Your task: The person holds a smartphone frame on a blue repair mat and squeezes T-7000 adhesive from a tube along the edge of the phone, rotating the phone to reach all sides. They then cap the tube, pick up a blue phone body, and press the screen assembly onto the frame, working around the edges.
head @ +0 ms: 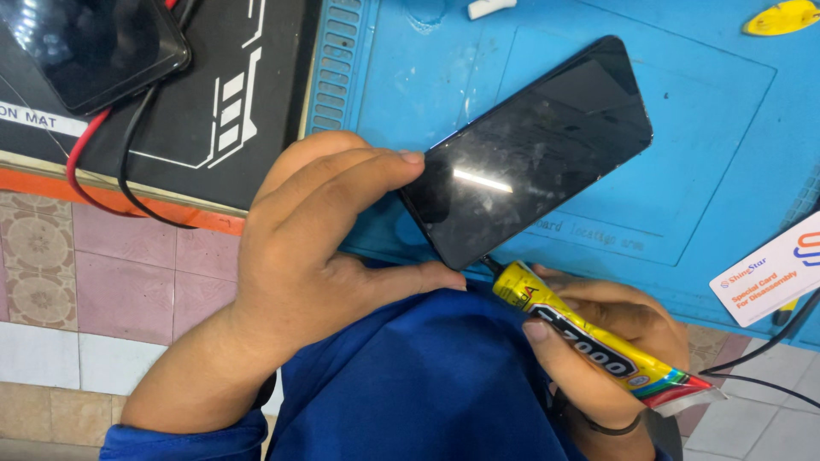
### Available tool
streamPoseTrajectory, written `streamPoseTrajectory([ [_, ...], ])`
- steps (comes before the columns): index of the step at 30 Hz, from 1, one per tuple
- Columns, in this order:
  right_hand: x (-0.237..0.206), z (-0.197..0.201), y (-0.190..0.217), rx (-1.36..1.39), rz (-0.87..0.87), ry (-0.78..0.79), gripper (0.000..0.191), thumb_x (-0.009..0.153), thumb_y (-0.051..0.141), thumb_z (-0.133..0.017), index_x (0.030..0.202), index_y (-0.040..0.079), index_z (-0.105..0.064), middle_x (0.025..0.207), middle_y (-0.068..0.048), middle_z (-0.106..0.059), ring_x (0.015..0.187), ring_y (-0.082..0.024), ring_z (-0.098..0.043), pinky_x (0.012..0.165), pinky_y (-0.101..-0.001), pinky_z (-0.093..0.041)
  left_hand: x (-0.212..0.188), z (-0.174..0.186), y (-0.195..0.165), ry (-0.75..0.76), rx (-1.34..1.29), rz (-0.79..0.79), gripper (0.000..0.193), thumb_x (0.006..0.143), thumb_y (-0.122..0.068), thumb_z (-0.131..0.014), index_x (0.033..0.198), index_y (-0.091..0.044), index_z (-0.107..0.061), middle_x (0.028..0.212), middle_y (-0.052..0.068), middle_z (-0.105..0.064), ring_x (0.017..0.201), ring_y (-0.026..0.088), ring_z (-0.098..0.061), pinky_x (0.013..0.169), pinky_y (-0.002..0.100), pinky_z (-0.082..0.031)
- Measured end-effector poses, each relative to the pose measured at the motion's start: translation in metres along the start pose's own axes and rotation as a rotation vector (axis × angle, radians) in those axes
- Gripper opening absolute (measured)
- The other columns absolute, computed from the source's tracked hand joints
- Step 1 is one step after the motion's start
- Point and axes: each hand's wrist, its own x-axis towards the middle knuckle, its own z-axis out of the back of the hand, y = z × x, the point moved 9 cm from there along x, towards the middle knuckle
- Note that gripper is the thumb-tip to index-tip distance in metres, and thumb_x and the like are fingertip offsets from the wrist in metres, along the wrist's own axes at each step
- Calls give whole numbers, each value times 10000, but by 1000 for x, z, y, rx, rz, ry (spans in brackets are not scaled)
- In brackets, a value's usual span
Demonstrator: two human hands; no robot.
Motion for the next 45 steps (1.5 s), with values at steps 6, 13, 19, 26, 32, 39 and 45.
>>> streamPoseTrajectory([
  [6, -8, 0, 1, 12, 80, 2, 200, 780, 36, -832, 886, -1, -666, 1026, -118, -733, 1032, -266, -753, 982, -394, -599, 1, 1, 1, 15, -15, 3, 749, 624, -375, -1003, 1168, -1, -649, 1075, 117, -712, 1033, 295, -665, 914, 386, -536],
  [13, -13, -3, -3, 8, 83, 38, 245, 791, 56, -829, 889, 6, -610, 1001, -123, -732, 1055, -290, -760, 980, -431, -621, 2, 0, 1, 18, -25, -2, 742, 644, -382, -1004, 1176, -8, -647, 1088, 107, -713, 1039, 285, -667, 918, 377, -537],
  [19, -13, -8, 2, -6, 104, 80, 241, 793, 33, -836, 927, 1, -639, 1024, -143, -730, 1045, -297, -767, 968, -427, -626, 2, 0, 0, 14, -22, -3, 735, 647, -383, -1004, 1169, -9, -645, 1089, 113, -712, 1035, 286, -669, 912, 376, -539],
  [26, -14, -2, -3, 18, 89, 52, 240, 787, 31, -833, 903, 5, -624, 1039, -131, -731, 1042, -285, -764, 972, -423, -617, 4, 1, 0, 23, -28, -8, 728, 645, -379, -1001, 1157, -3, -646, 1080, 120, -712, 1028, 289, -670, 904, 378, -539],
  [32, -12, 1, -4, 42, 84, 13, 180, 799, 27, -815, 902, 10, -669, 1022, -124, -734, 1084, -272, -741, 1031, -420, -578, 4, 2, 0, 13, -32, -5, 724, 654, -383, -1000, 1160, -5, -647, 1086, 115, -712, 1034, 285, -671, 910, 372, -542],
  [39, -15, -5, -4, -72, -11, 80, 192, 741, 34, -827, 886, -38, -723, 1020, -129, -745, 1077, -286, -760, 984, -393, -601, 5, 3, -2, 14, -25, -3, 731, 633, -386, -1002, 1151, -13, -647, 1084, 115, -714, 1027, 287, -671, 900, 373, -542],
  [45, -12, -4, 1, 9, 41, 56, 212, 779, 40, -825, 912, -34, -678, 1002, -116, -736, 1065, -283, -756, 976, -400, -610, 5, 2, -2, 17, -12, 1, 735, 638, -385, -1006, 1161, -16, -646, 1092, 116, -713, 1041, 290, -673, 910, 374, -546],
])
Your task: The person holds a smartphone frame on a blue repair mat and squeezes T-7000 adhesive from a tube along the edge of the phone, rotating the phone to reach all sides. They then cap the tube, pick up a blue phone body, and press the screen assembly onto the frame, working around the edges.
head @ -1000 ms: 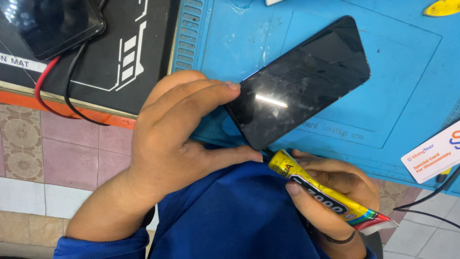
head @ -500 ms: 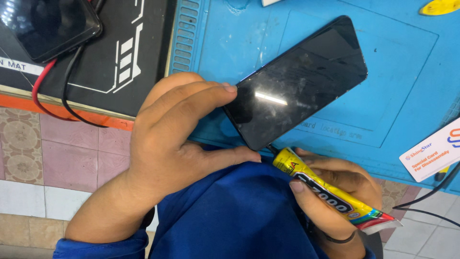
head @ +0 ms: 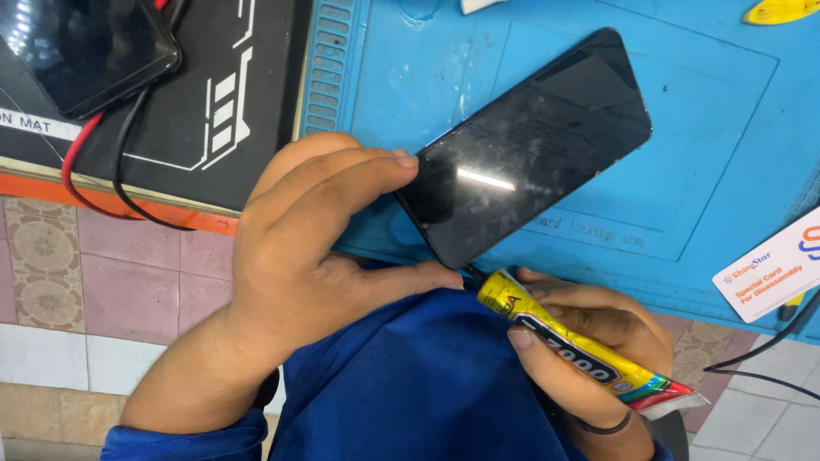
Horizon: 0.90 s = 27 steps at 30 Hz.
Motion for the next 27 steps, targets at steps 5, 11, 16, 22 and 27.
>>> streamPoseTrajectory([
  [5, -2, -3, -1, -9, 15, 26, 224, 776, 30, -849, 900, -20, -670, 1055, -138, -728, 1070, -307, -759, 964, -423, -631, 0, -1, -2, -4, 8, -11, 737, 645, -392, -1007, 1159, -13, -641, 1091, 119, -713, 1034, 291, -678, 909, 376, -547],
  [11, -6, 2, -3, -29, -28, 34, 210, 767, 9, -831, 928, -30, -701, 1001, -147, -726, 1068, -316, -757, 954, -422, -617, 1, -2, -4, 0, 7, -26, 745, 652, -383, -1019, 1161, 5, -639, 1083, 131, -717, 1025, 293, -689, 914, 375, -548],
  [16, -5, -1, 3, -21, 55, 66, 283, 796, 25, -840, 963, -2, -614, 1053, -143, -714, 1117, -330, -755, 994, -457, -637, 1, -4, -3, 3, 13, -9, 746, 620, -393, -1007, 1136, 5, -645, 1079, 143, -714, 1023, 304, -685, 897, 384, -549],
  [22, -8, 1, 3, -10, 77, 47, 302, 813, 22, -839, 980, 10, -588, 1073, -145, -712, 1089, -321, -756, 984, -459, -636, 1, -5, -3, 10, 12, -3, 745, 613, -402, -1004, 1127, 4, -648, 1074, 140, -715, 1020, 295, -685, 889, 382, -549],
  [27, -3, 3, 4, 3, 50, 14, 294, 806, -1, -828, 984, 15, -594, 1078, -156, -711, 1083, -322, -755, 994, -450, -621, 1, -5, -3, 11, 23, -2, 746, 612, -401, -1010, 1126, 4, -650, 1079, 143, -715, 1020, 298, -685, 892, 383, -552],
])
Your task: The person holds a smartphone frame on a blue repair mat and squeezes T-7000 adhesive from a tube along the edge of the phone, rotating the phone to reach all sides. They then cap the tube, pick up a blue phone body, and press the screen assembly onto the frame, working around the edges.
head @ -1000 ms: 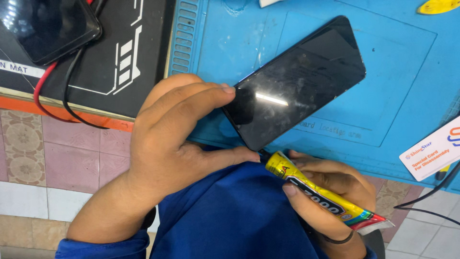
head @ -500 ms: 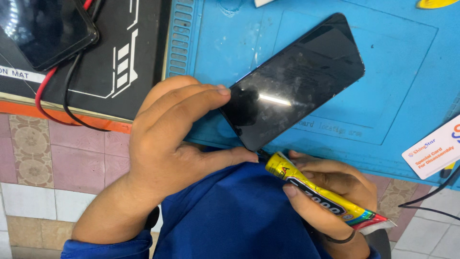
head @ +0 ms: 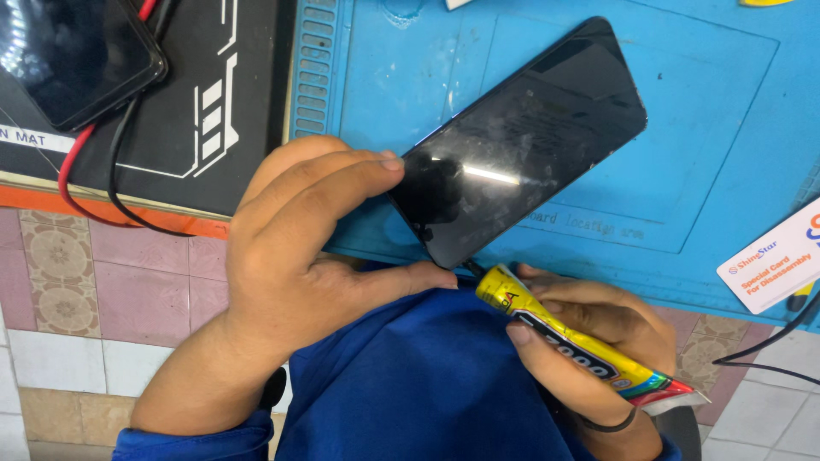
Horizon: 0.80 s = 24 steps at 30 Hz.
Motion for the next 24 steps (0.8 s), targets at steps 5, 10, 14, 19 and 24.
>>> streamPoseTrajectory([
  [5, 1, 1, 3, -8, 18, 3, 297, 792, 6, -818, 989, 3, -596, 1058, -155, -708, 1125, -339, -741, 1046, -480, -606, 0, 0, 1, 2, -9, -6, 743, 601, -392, -1008, 1113, 9, -650, 1078, 148, -712, 1012, 305, -684, 884, 389, -550],
  [10, -19, 19, -22, -5, -88, -101, 404, 707, 43, -842, 962, -5, -533, 996, -170, -708, 925, -303, -746, 896, -452, -625, -3, 1, 2, 4, -20, 7, 715, 615, -366, -1011, 1118, -1, -658, 1113, 146, -711, 1054, 313, -680, 918, 391, -554],
  [14, -29, 65, -43, 360, -15, -234, 304, 845, 84, -810, 1020, 6, -574, 877, -121, -659, 744, -240, -709, 800, -416, -627, -4, 2, 2, 4, -18, 3, 706, 620, -355, -1014, 1119, -2, -662, 1115, 146, -710, 1063, 320, -676, 930, 401, -553],
  [19, -37, 142, -103, 241, -430, -107, 449, 1027, 206, -701, 1347, 10, -455, 946, -147, -601, 890, -212, -669, 832, -371, -573, -5, 2, -1, 3, -18, -15, 710, 631, -354, -1017, 1132, -2, -657, 1130, 147, -705, 1069, 313, -677, 937, 397, -554],
  [24, -16, 180, -176, -512, -649, 92, 774, 1000, 347, -697, 1641, 71, -361, 836, -248, -664, 678, -322, -696, 526, -411, -579, -6, 6, -4, 3, -16, -14, 711, 610, -358, -1013, 1112, 2, -661, 1113, 151, -707, 1040, 313, -680, 914, 401, -551],
])
